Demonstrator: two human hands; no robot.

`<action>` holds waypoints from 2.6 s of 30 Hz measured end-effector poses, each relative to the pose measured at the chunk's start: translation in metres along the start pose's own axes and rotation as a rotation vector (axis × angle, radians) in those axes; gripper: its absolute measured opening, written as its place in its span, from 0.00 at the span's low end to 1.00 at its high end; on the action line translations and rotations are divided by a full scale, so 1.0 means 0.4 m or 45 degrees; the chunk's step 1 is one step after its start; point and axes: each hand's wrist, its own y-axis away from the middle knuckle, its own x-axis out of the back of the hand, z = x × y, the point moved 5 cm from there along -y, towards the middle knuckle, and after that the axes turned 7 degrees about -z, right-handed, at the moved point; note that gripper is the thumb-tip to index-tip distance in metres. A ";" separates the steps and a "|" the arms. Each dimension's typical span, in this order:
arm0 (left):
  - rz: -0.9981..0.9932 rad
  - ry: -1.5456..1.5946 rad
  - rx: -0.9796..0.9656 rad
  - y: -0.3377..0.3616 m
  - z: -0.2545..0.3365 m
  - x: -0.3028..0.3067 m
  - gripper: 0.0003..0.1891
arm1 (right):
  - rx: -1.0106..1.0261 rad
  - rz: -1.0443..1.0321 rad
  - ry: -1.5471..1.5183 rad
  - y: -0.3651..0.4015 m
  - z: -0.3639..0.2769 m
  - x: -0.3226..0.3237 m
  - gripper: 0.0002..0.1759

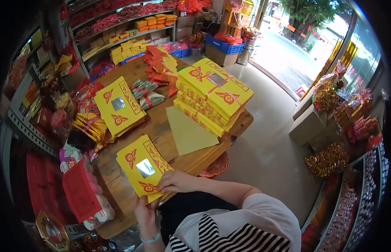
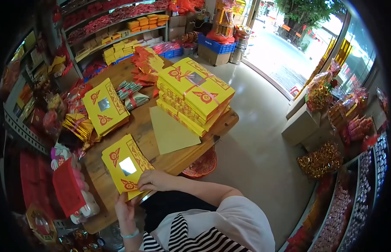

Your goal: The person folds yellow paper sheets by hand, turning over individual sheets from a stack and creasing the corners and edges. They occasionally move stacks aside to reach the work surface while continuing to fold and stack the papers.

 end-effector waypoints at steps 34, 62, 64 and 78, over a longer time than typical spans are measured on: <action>-0.048 0.062 -0.030 0.006 0.027 -0.052 0.24 | -0.246 -0.020 -0.106 -0.012 -0.025 0.022 0.07; -0.042 0.123 0.055 -0.002 0.019 -0.022 0.20 | -0.525 0.044 -0.233 -0.017 -0.003 -0.016 0.04; -0.027 0.064 0.044 -0.007 0.011 -0.015 0.18 | -0.589 0.093 -0.186 -0.008 -0.002 -0.016 0.04; -0.064 -0.048 0.013 -0.013 0.008 -0.015 0.15 | -0.275 0.112 0.074 -0.022 -0.041 -0.021 0.06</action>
